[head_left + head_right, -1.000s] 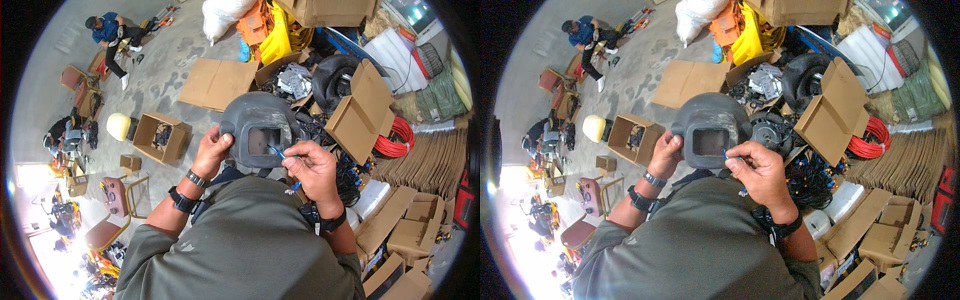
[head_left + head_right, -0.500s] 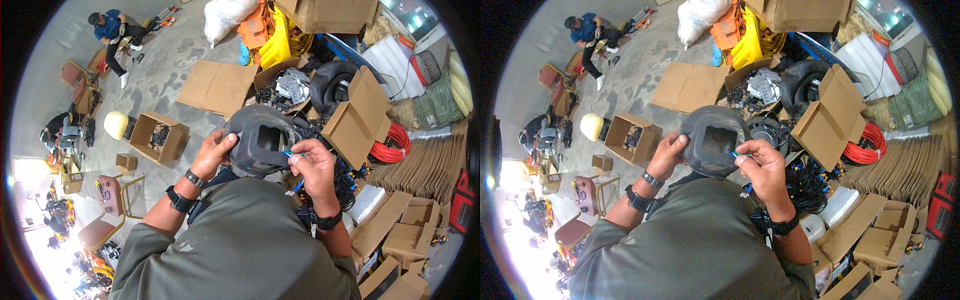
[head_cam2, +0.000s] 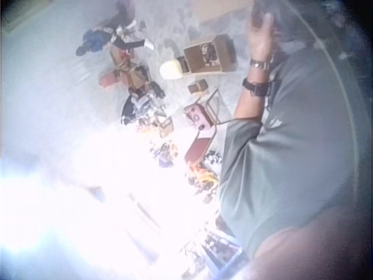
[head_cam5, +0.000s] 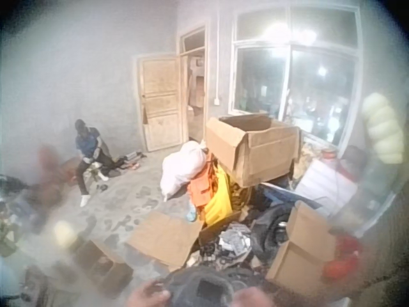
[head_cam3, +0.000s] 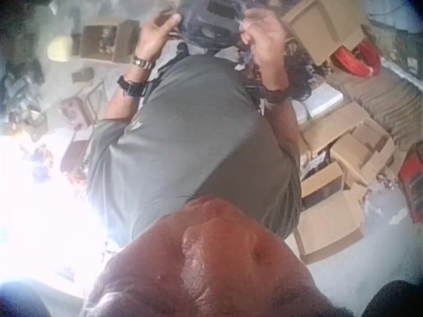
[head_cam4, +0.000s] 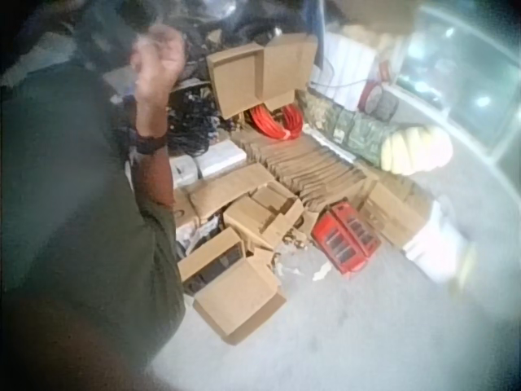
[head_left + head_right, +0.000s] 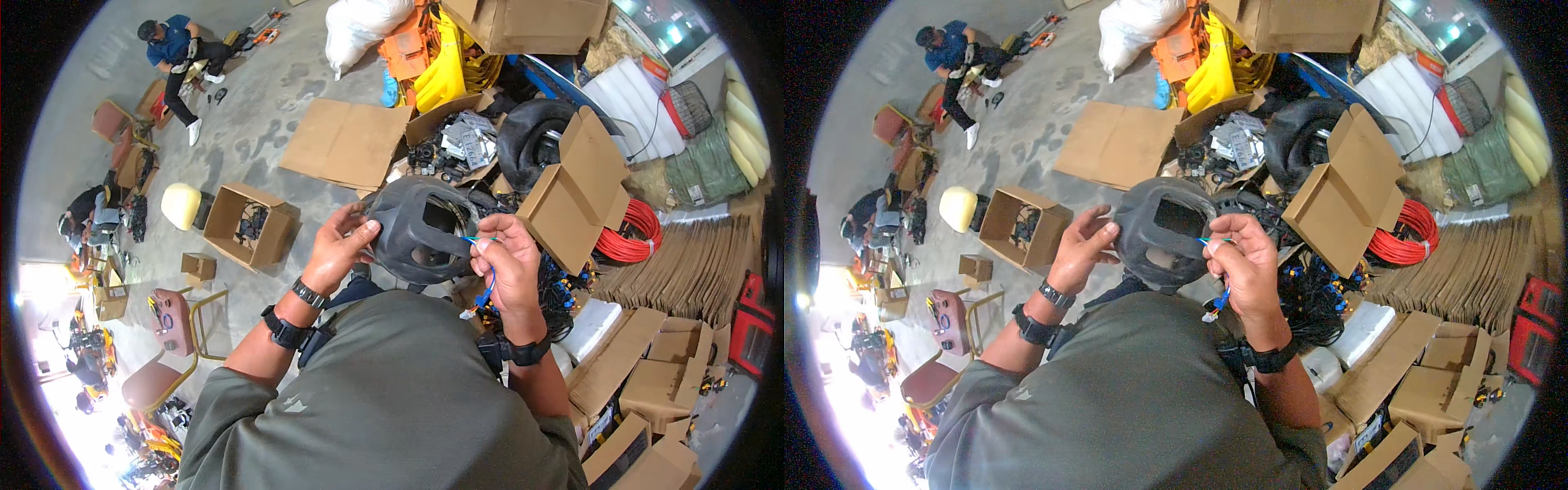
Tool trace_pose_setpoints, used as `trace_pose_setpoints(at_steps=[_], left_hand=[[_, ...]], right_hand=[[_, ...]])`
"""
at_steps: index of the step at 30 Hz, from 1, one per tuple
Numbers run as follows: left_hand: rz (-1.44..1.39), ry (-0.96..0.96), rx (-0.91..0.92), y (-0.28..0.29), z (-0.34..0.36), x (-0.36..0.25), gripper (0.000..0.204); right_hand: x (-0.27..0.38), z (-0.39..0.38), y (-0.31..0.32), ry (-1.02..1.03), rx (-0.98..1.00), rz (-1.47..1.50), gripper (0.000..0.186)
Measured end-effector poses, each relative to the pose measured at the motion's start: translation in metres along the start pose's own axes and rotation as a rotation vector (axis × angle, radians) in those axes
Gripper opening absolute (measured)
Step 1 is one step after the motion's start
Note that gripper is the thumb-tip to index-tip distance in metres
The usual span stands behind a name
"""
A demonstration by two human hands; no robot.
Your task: Inspecting and preparing wires for a circular LED light fixture in a workshop environment.
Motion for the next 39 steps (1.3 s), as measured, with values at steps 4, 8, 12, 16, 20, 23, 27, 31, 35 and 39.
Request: trace_pose_setpoints(at_steps=[4, 8, 12, 16, 20, 23, 27, 31, 35, 39], left_hand=[[0.086, -0.061, -0.049, 0.003, 0.0, -0.003, 0.058], [0.132, -0.124, -0.107, 0.007, 0.0, -0.007, 0.058], [0.147, -0.179, -0.1, 0.004, -0.003, -0.014, 0.055], [0.223, -0.285, -0.112, 0.001, -0.006, -0.022, 0.053], [0.25, -0.275, -0.107, 0.002, -0.005, -0.022, 0.057], [0.297, -0.219, -0.034, -0.003, -0.006, -0.021, 0.066], [0.394, -0.282, 0.03, -0.01, -0.01, -0.025, 0.085], [0.532, -0.341, 0.003, -0.014, -0.008, -0.03, 0.094], [0.651, -0.479, -0.092, -0.019, -0.01, -0.041, 0.087], [0.524, -0.479, -0.114, -0.019, -0.012, -0.049, 0.08]], right_hand=[[-0.002, 0.0, 0.0, 0.02, 0.037, -0.019, 0.022], [-0.005, 0.001, 0.001, 0.023, 0.058, 0.011, 0.022], [-0.01, 0.003, 0.006, -0.011, 0.064, 0.091, 0.021], [-0.016, 0.004, 0.006, -0.057, 0.101, 0.154, 0.022], [-0.015, 0.003, 0.004, -0.07, 0.121, 0.172, 0.024], [-0.016, 0.002, 0.003, -0.093, 0.134, 0.148, 0.026], [-0.017, 0.003, 0.001, -0.11, 0.141, 0.146, 0.028], [-0.022, 0.002, -0.004, -0.133, 0.175, 0.133, 0.03], [-0.024, -0.001, -0.011, -0.16, 0.209, 0.1, 0.032], [-0.028, -0.006, -0.013, -0.185, 0.232, 0.01, 0.029]])
Point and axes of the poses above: each hand's wrist, its own z-axis towards the middle knuckle, its own y-axis out of the back of the hand, x = y × z, the point moved 8 cm from there along z, towards the middle knuckle, and after that the axes turned 3 degrees about z, right-handed, at the moved point
